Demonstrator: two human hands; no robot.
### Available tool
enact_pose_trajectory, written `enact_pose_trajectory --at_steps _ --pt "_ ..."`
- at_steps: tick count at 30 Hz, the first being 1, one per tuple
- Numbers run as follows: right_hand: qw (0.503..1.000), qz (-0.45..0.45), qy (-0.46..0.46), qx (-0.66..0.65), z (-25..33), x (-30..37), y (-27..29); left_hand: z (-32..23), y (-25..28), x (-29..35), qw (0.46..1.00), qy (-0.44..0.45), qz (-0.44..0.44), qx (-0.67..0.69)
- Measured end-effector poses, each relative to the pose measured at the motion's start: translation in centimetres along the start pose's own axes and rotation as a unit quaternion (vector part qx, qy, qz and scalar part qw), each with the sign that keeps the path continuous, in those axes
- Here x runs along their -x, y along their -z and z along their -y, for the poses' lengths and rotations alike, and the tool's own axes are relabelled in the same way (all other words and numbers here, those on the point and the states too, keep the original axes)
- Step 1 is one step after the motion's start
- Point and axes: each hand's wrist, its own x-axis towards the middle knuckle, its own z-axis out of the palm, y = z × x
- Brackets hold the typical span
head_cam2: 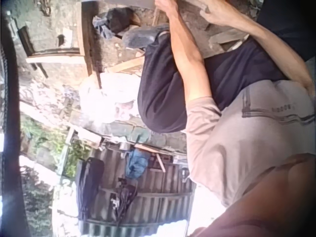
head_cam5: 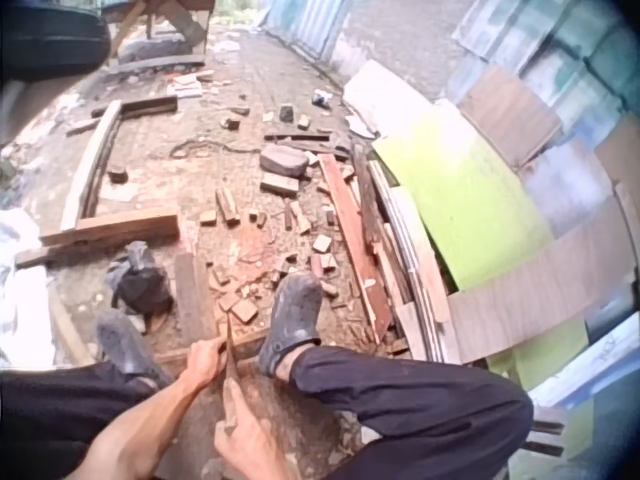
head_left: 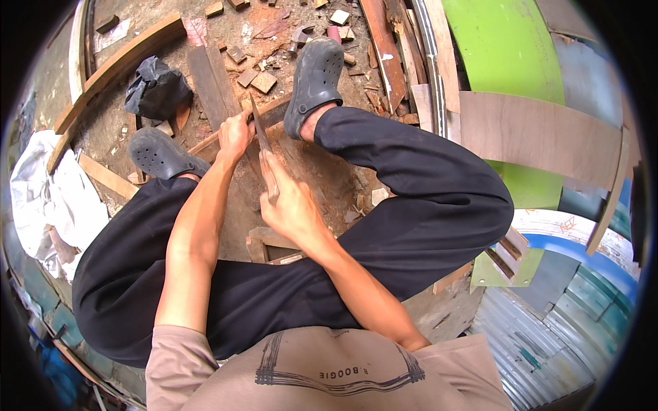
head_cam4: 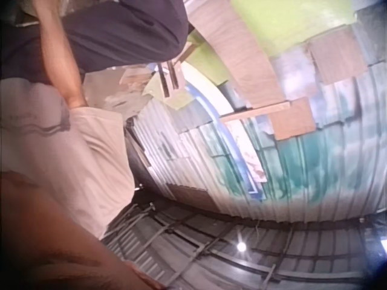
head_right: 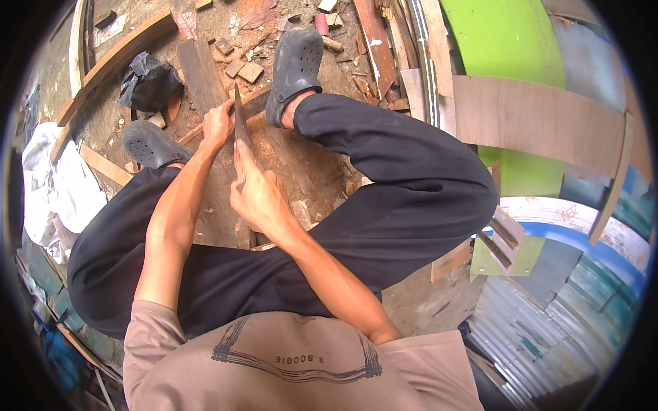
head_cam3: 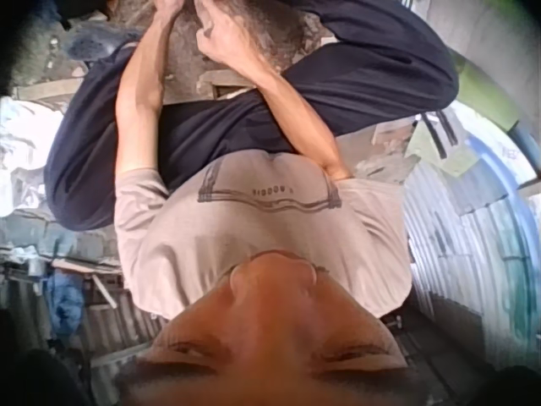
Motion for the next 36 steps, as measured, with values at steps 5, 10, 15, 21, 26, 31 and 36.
enact_pose_trajectory --at_steps 5,10,15,21,26,31,36 --pt "0.999 0.025 -0.025 0.0 1.6 0.4 1.1 -0.3 0.5 -0.1 1.0 0.008 -0.005 0.006" --pt "0.995 0.074 -0.059 0.042 3.8 -2.0 2.9 0.4 -0.2 -0.3 0.999 0.032 -0.006 0.008" --pt "0.998 0.063 -0.021 0.019 4.6 0.6 3.6 -0.2 0.3 -0.1 0.999 0.044 0.005 0.023" --pt "0.995 0.054 -0.027 0.085 4.2 0.4 1.4 -0.2 0.4 0.3 0.998 0.045 0.003 0.031" --pt "0.997 0.055 -0.045 0.036 4.1 2.7 2.5 -0.6 0.9 1.2 0.997 0.052 -0.024 0.057" --pt "0.998 0.028 -0.012 0.063 2.1 -2.4 0.6 -0.8 0.0 1.3 0.997 0.017 -0.052 0.053" --pt "0.997 0.027 0.044 0.057 2.0 0.5 3.0 -0.1 0.2 1.9 0.999 0.035 0.005 0.028"
